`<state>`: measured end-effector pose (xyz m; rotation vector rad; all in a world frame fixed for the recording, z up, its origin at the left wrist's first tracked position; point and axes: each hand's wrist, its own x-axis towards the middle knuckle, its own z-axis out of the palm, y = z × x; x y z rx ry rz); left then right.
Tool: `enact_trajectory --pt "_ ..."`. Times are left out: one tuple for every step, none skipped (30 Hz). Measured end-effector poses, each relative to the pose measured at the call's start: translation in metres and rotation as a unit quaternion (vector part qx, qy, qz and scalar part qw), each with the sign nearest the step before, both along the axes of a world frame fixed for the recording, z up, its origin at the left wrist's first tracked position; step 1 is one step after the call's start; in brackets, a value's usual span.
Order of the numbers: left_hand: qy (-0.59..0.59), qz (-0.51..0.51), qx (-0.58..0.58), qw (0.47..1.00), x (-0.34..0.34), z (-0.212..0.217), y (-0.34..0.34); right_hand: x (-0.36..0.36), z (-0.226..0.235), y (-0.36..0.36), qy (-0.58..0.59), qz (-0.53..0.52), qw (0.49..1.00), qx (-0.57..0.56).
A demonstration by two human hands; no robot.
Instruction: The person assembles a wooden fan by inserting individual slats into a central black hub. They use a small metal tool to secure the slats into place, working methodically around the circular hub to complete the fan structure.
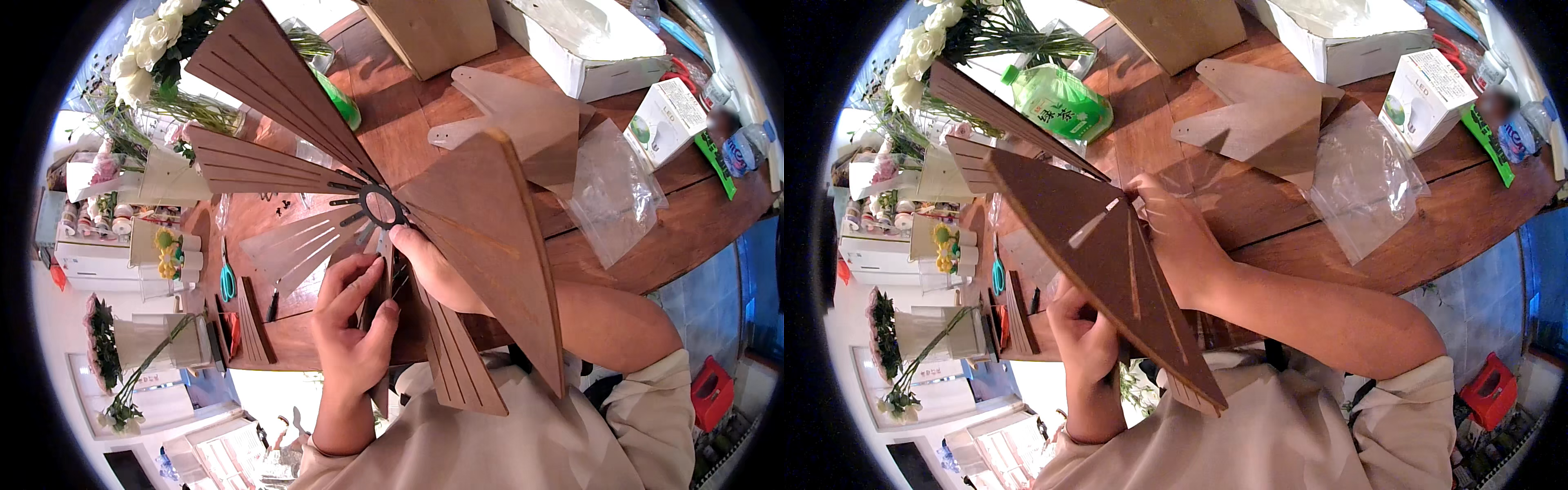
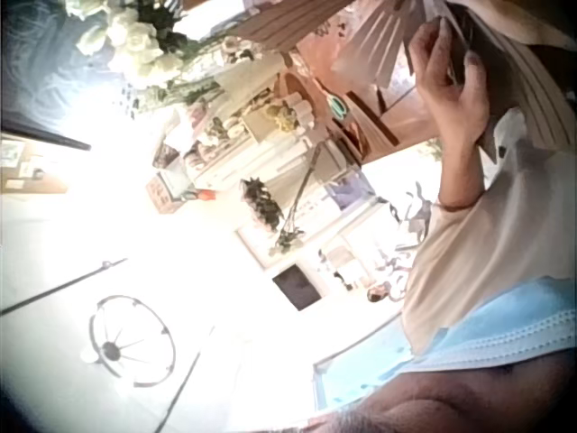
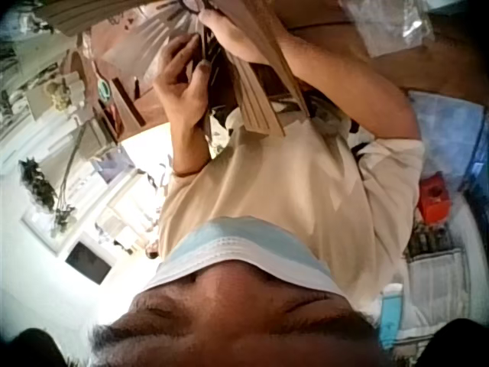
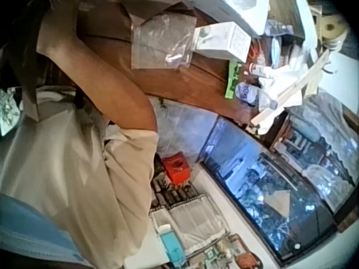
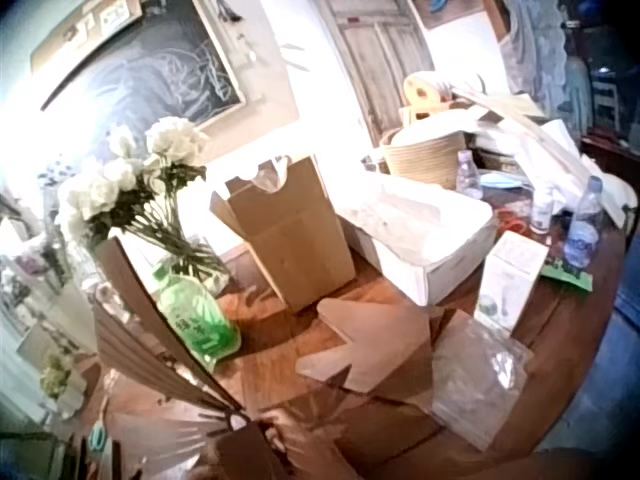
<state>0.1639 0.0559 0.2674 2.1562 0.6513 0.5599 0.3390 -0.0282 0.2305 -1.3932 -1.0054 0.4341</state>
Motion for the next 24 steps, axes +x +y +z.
enact_trajectory --pt "-0.001 0.007 -0.001 1.000 0.000 -0.001 -0.002 0.001 0.006 -0.002 0.044 0.018 0.999 -0.008" --pt "-0.001 0.014 -0.002 1.000 0.001 -0.003 -0.004 0.001 0.007 -0.002 0.053 0.025 0.998 0.000" --pt "-0.002 0.021 -0.003 1.000 0.002 -0.004 -0.006 0.001 0.008 -0.001 0.061 0.033 0.998 0.008" --pt "-0.006 0.021 0.005 1.000 0.003 -0.006 -0.008 0.000 0.003 0.002 0.036 0.028 0.998 0.031" --pt "-0.011 0.022 0.013 1.000 0.006 -0.008 -0.009 -0.001 0.002 0.003 0.021 0.021 0.999 0.039" --pt "-0.010 0.020 0.023 0.999 0.007 -0.009 -0.011 -0.002 0.001 0.003 0.008 0.014 0.999 0.047" --pt "-0.010 0.019 0.035 0.999 0.008 -0.010 -0.012 -0.003 0.001 0.004 0.005 0.007 0.999 0.042" --pt "-0.004 0.017 0.049 0.999 0.009 -0.010 -0.013 -0.003 0.000 0.004 -0.009 -0.002 0.999 0.046" --pt "-0.003 0.014 0.061 0.998 0.010 -0.011 -0.013 -0.003 -0.001 0.005 -0.023 -0.012 0.998 0.049" --pt "-0.002 0.012 0.075 0.997 0.010 -0.012 -0.014 -0.003 -0.004 0.007 -0.048 -0.021 0.997 0.063" --pt "-0.006 0.010 0.086 0.996 0.010 -0.013 -0.014 -0.004 -0.003 0.006 -0.040 -0.019 0.997 0.069" --pt "-0.008 0.008 0.106 0.994 0.010 -0.013 -0.014 -0.004 -0.002 0.006 -0.031 -0.018 0.996 0.076" --pt "-0.010 0.005 0.126 0.992 0.011 -0.013 -0.014 -0.003 0.003 0.002 0.010 -0.007 0.997 0.073" --pt "-0.009 0.002 0.154 0.988 0.014 -0.013 -0.013 -0.002 0.004 0.000 0.030 -0.002 0.997 0.067" --pt "-0.008 -0.001 0.182 0.983 0.015 -0.012 -0.013 -0.001 0.005 -0.002 0.051 0.002 0.997 0.060" --pt "-0.008 0.007 0.164 0.986 0.014 -0.012 -0.014 0.000 0.004 -0.001 0.052 0.004 0.998 0.047" --pt "-0.008 0.015 0.146 0.989 0.014 -0.012 -0.017 -0.001 0.005 0.000 0.043 -0.004 0.998 0.034" --pt "0.001 0.017 0.145 0.989 0.013 -0.011 -0.017 0.000 0.006 0.001 0.033 -0.011 0.999 0.021" --pt "0.008 0.017 0.145 0.989 0.013 -0.011 -0.018 -0.001 0.010 0.000 0.012 -0.029 0.999 0.008" --pt "0.025 0.010 0.162 0.986 0.012 -0.010 -0.016 -0.001 0.010 0.001 0.042 -0.021 0.999 0.009" --pt "0.042 0.004 0.179 0.983 0.011 -0.009 -0.016 -0.002 0.009 0.001 0.073 -0.015 0.997 0.011" --pt "0.045 0.002 0.189 0.981 0.012 -0.008 -0.016 -0.004 0.004 0.002 0.152 0.018 0.988 0.028" --pt "0.048 0.001 0.199 0.979 0.013 -0.008 -0.017 -0.005 0.001 0.003 0.185 0.024 0.982 0.041" --pt "0.051 -0.001 0.208 0.977 0.014 -0.008 -0.019 -0.008 -0.003 0.004 0.219 0.030 0.974 0.053"
